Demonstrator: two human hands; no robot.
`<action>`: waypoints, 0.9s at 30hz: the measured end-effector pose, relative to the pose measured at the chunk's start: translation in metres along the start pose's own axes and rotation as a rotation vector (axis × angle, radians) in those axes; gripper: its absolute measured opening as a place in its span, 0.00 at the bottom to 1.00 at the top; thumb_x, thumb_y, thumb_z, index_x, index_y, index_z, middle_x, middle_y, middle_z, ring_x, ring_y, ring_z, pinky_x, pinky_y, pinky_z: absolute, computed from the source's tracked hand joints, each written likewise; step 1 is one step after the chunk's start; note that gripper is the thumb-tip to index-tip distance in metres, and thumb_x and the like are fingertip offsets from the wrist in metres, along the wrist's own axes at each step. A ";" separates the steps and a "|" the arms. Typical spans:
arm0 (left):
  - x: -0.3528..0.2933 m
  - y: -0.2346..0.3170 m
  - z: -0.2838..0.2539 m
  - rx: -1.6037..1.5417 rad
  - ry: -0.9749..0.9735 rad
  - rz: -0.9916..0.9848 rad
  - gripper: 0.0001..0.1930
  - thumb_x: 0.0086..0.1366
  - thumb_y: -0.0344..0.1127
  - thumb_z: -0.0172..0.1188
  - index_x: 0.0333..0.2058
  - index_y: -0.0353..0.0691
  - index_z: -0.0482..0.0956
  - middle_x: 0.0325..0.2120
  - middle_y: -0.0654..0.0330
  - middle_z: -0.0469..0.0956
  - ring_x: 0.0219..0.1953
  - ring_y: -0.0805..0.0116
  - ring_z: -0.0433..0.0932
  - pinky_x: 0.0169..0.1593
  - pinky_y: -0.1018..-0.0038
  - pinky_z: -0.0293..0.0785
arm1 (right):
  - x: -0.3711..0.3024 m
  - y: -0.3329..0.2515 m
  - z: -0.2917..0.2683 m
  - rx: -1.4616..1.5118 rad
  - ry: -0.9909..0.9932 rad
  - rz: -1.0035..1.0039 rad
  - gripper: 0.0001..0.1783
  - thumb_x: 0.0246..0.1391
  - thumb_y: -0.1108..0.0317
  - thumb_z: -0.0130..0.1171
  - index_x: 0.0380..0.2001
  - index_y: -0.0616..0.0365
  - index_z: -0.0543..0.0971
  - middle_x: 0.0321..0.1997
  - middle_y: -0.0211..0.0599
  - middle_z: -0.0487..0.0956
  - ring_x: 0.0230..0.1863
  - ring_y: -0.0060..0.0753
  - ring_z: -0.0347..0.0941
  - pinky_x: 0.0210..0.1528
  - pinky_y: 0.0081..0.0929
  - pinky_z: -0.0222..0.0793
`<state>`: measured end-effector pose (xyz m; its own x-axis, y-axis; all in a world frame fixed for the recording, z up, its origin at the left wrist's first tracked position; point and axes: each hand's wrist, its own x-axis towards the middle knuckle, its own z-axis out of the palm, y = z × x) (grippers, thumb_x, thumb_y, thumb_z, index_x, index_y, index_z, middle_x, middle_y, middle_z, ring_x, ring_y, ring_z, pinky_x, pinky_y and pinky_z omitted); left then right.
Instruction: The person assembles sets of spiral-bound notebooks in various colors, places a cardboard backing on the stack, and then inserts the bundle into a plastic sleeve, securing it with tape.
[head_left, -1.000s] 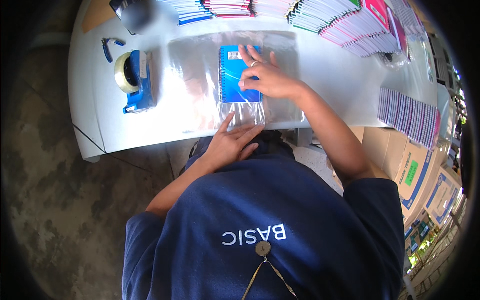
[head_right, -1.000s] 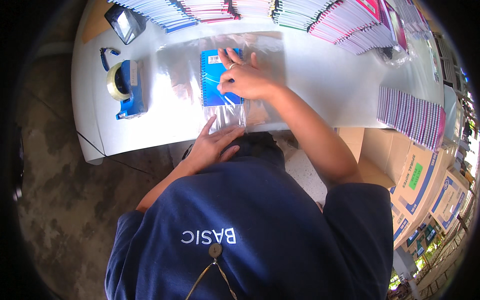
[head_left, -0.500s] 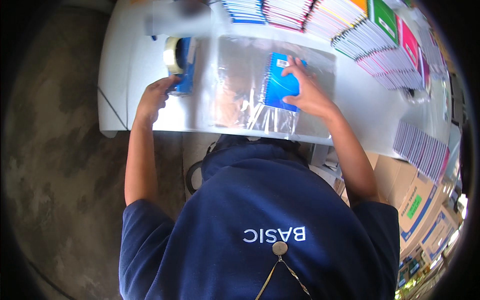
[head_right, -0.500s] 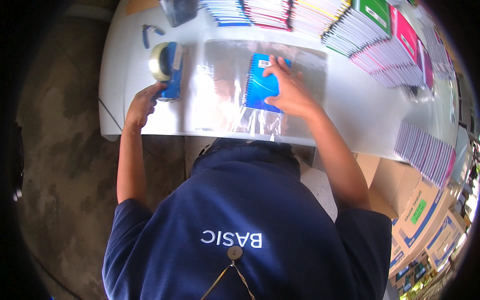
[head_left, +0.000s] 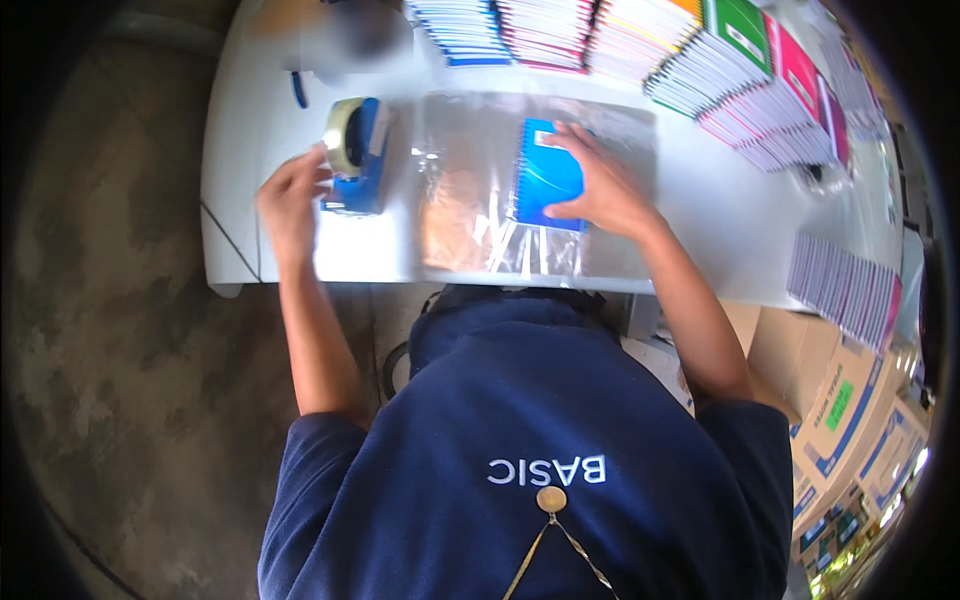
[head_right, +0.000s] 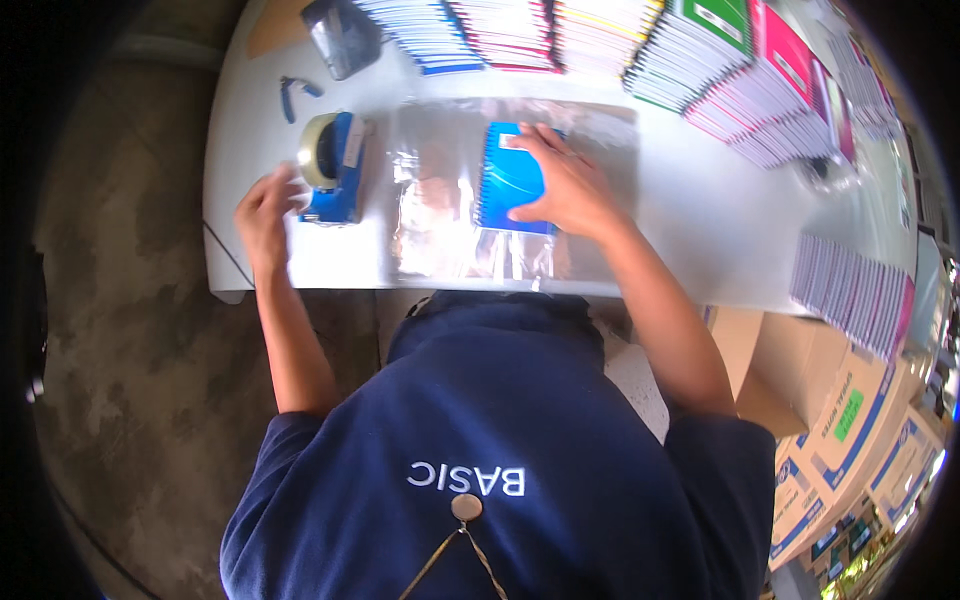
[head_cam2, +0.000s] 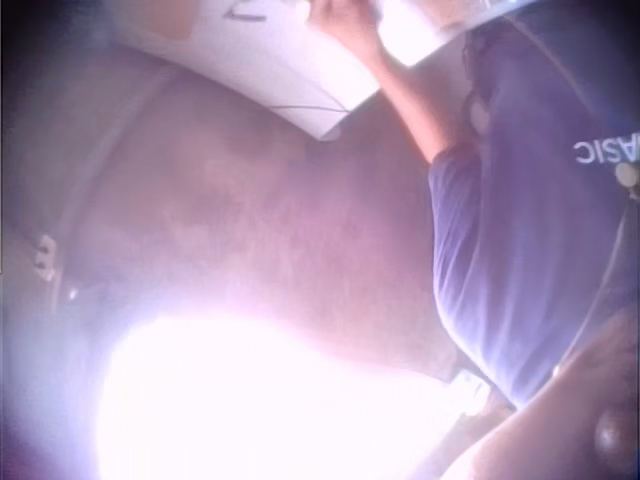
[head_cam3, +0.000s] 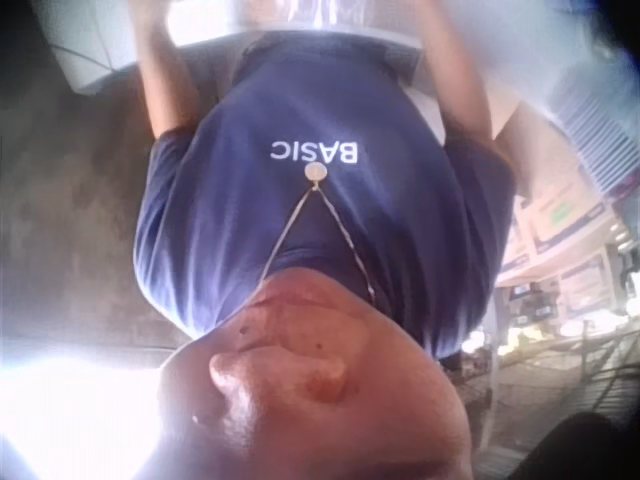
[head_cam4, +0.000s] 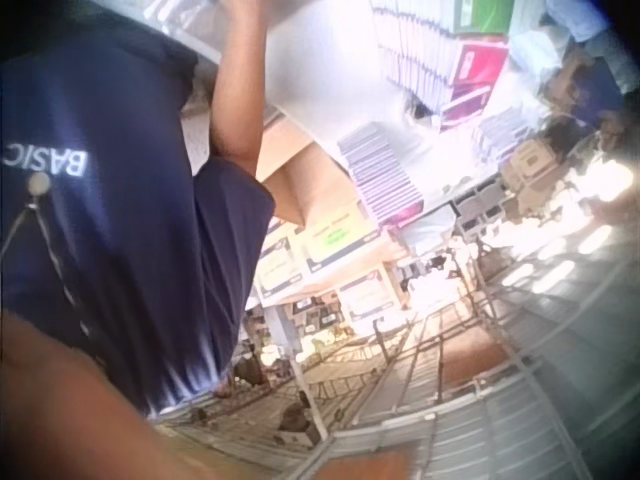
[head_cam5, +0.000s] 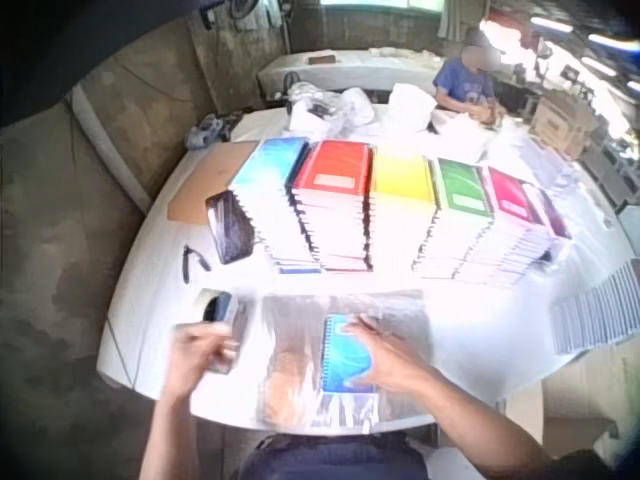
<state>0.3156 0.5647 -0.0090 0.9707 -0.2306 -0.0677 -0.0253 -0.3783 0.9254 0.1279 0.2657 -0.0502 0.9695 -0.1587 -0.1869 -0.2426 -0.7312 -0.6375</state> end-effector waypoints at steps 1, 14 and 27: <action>-0.012 0.023 0.039 -0.143 -0.315 0.013 0.13 0.62 0.39 0.60 0.33 0.33 0.83 0.25 0.58 0.81 0.22 0.76 0.76 0.26 0.80 0.72 | -0.002 -0.002 0.001 -0.011 0.007 -0.004 0.44 0.31 0.62 0.72 0.57 0.46 0.65 0.68 0.37 0.59 0.69 0.42 0.51 0.64 0.39 0.56; 0.038 -0.008 0.142 0.795 -0.824 0.388 0.34 0.56 0.65 0.54 0.42 0.35 0.79 0.44 0.46 0.76 0.49 0.52 0.74 0.51 0.63 0.69 | -0.007 0.016 0.013 0.052 0.103 0.082 0.67 0.33 0.39 0.68 0.68 0.54 0.41 0.70 0.56 0.44 0.71 0.53 0.39 0.68 0.51 0.34; -0.084 0.015 0.184 -0.452 -0.391 0.342 0.33 0.67 0.40 0.48 0.64 0.30 0.47 0.61 0.47 0.57 0.62 0.60 0.58 0.63 0.67 0.52 | -0.006 -0.015 0.023 1.013 0.690 -0.330 0.30 0.47 0.69 0.64 0.53 0.61 0.63 0.47 0.35 0.68 0.48 0.25 0.67 0.51 0.24 0.64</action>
<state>0.1894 0.4136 -0.0584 0.7660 -0.6093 0.2049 -0.1304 0.1647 0.9777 0.1248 0.2929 -0.0564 0.7318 -0.6007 0.3219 0.3909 -0.0170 -0.9203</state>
